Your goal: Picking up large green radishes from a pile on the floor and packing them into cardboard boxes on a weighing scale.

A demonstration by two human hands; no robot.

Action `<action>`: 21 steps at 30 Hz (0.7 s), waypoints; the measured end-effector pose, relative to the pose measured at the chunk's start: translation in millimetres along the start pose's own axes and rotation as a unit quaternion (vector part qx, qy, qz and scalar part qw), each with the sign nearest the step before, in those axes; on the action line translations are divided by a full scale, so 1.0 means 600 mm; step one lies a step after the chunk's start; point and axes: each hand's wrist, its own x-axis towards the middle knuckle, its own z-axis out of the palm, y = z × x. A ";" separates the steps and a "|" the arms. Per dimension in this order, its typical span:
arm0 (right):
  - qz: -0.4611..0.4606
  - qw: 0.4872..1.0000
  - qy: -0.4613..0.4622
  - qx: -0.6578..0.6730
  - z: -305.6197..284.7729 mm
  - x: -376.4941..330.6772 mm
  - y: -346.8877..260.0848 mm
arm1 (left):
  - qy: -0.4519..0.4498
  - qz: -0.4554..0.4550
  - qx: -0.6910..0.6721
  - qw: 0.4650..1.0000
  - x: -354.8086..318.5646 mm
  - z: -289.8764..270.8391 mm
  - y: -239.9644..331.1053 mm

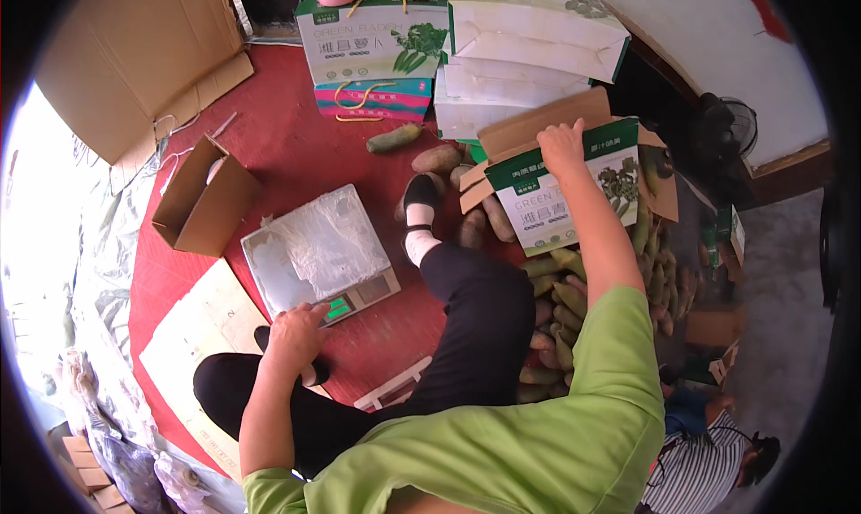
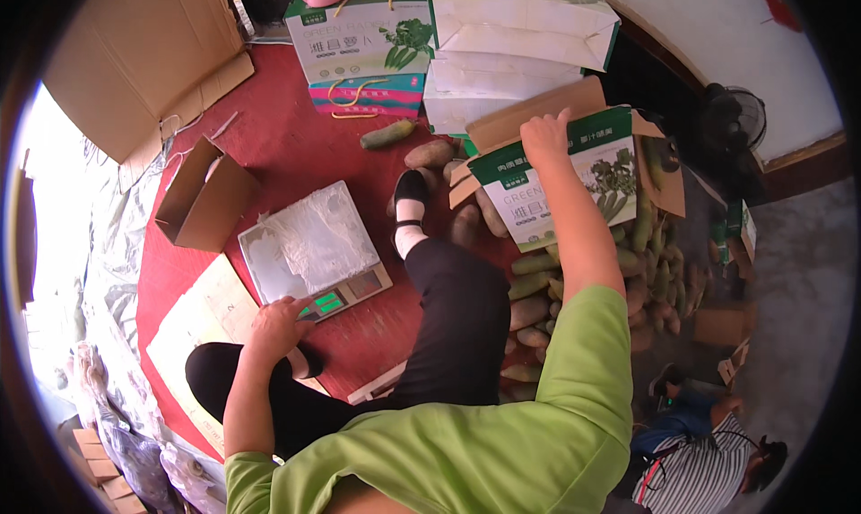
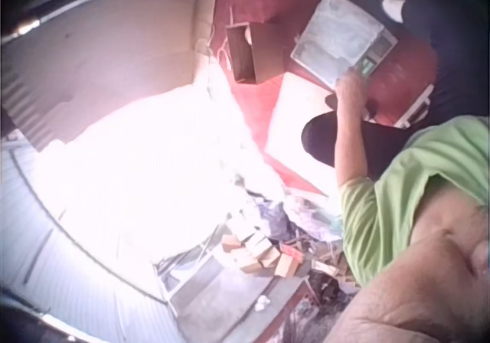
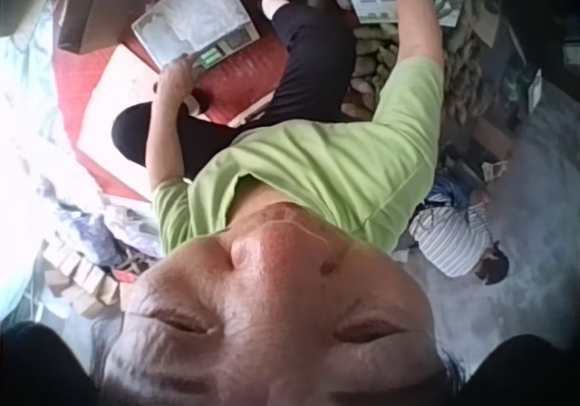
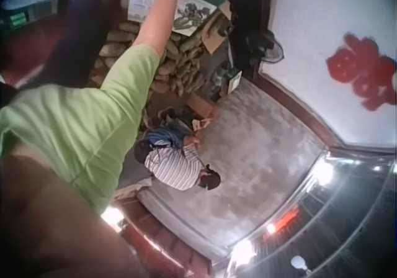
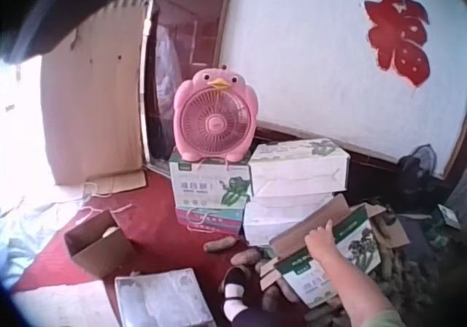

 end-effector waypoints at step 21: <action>0.049 0.966 0.136 0.214 -0.169 -0.150 0.081 | 0.056 0.024 -0.037 0.997 -0.035 -0.013 -0.005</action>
